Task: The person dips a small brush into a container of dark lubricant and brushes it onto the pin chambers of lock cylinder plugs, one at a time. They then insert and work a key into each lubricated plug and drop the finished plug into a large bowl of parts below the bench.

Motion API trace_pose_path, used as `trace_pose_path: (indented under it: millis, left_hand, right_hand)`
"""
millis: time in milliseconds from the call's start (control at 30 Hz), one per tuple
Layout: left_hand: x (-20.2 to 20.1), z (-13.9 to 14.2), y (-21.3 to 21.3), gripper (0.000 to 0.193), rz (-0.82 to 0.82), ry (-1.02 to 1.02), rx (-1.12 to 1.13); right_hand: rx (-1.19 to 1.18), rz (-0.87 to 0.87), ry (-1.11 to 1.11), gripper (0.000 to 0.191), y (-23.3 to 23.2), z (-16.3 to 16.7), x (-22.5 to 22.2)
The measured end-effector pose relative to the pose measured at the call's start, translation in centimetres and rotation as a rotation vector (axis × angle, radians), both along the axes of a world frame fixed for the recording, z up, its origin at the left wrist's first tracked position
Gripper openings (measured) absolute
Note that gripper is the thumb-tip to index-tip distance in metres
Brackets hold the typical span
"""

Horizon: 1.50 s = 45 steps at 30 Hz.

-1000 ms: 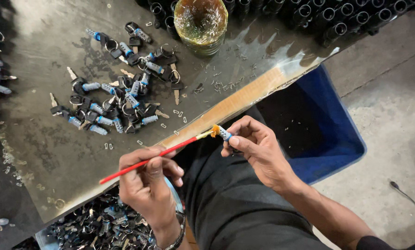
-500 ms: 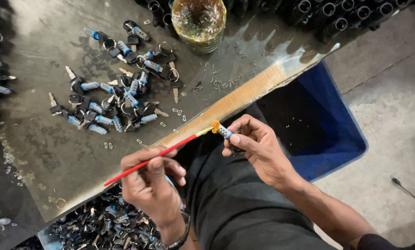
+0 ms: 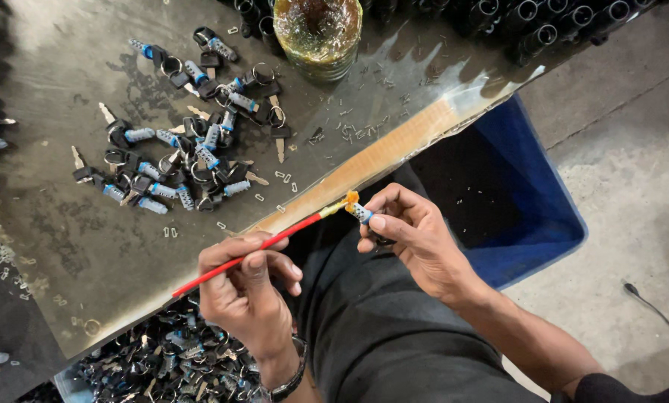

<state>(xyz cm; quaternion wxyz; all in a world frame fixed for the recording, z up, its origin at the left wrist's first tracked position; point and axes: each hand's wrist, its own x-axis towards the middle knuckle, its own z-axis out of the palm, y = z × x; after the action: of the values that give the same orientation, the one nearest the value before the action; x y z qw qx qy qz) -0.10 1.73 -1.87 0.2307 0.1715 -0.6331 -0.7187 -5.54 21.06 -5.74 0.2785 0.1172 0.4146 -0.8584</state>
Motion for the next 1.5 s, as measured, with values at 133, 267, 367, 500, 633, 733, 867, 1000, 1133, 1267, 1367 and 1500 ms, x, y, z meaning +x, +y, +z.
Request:
trace_pose_path:
  millis: [133, 267, 367, 500, 633, 733, 867, 1000, 1133, 1267, 1367, 1500]
  left_hand:
    - [0.0, -0.2, -0.1, 0.016, -0.008, 0.016, 0.024]
    - [0.1, -0.3, 0.0, 0.016, -0.016, 0.007, 0.034]
    - [0.2, -0.3, 0.0, 0.016, -0.013, 0.010, -0.018]
    - [0.3, -0.3, 0.0, 0.017, -0.015, 0.064, -0.079]
    - [0.4, -0.6, 0.0, 0.018, -0.014, 0.089, -0.036]
    - [0.6, -0.6, 0.1, 0.018, -0.019, 0.119, 0.016]
    - [0.6, -0.3, 0.1, 0.021, 0.013, 0.032, -0.081]
    - [-0.4, 0.7, -1.0, 0.023, 0.090, 0.094, -0.111]
    - [-2.7, 2.6, -3.1, 0.019, 0.014, 0.083, -0.201]
    - [-9.4, 3.7, -4.8, 0.016, -0.117, 0.254, -0.191]
    - [-15.1, 4.5, -4.8, 0.015, -0.285, 0.233, -0.296]
    - [-17.1, 6.2, -5.6, 0.023, -0.495, -0.110, -0.660]
  right_hand:
    - [0.021, 0.009, -0.008, 0.018, 0.0, 0.0, -0.1]
    - [0.028, 0.011, -0.018, 0.018, 0.0, 0.1, -0.2]
    - [0.037, 0.008, -0.013, 0.018, 0.0, 0.2, -0.2]
    - [0.023, 0.012, -0.015, 0.018, 0.1, 0.3, -0.1]
    - [0.030, 0.008, -0.018, 0.017, 0.0, 0.1, -0.1]
    - [0.058, 0.005, -0.057, 0.016, 0.1, 0.1, 0.0]
    - [0.025, 0.011, -0.032, 0.017, 0.0, 0.0, 0.1]
    - [0.022, -0.007, -0.030, 0.016, 0.3, -0.1, 0.4]
    - [0.037, -0.020, 0.006, 0.016, 0.1, -0.5, 0.3]
    - [0.144, 0.023, 0.102, 0.018, -0.6, -0.7, 0.4]
    - [0.176, 0.098, 0.194, 0.020, -1.7, -0.9, 1.1]
    - [0.147, 0.272, 0.330, 0.025, -6.0, -2.2, 3.4]
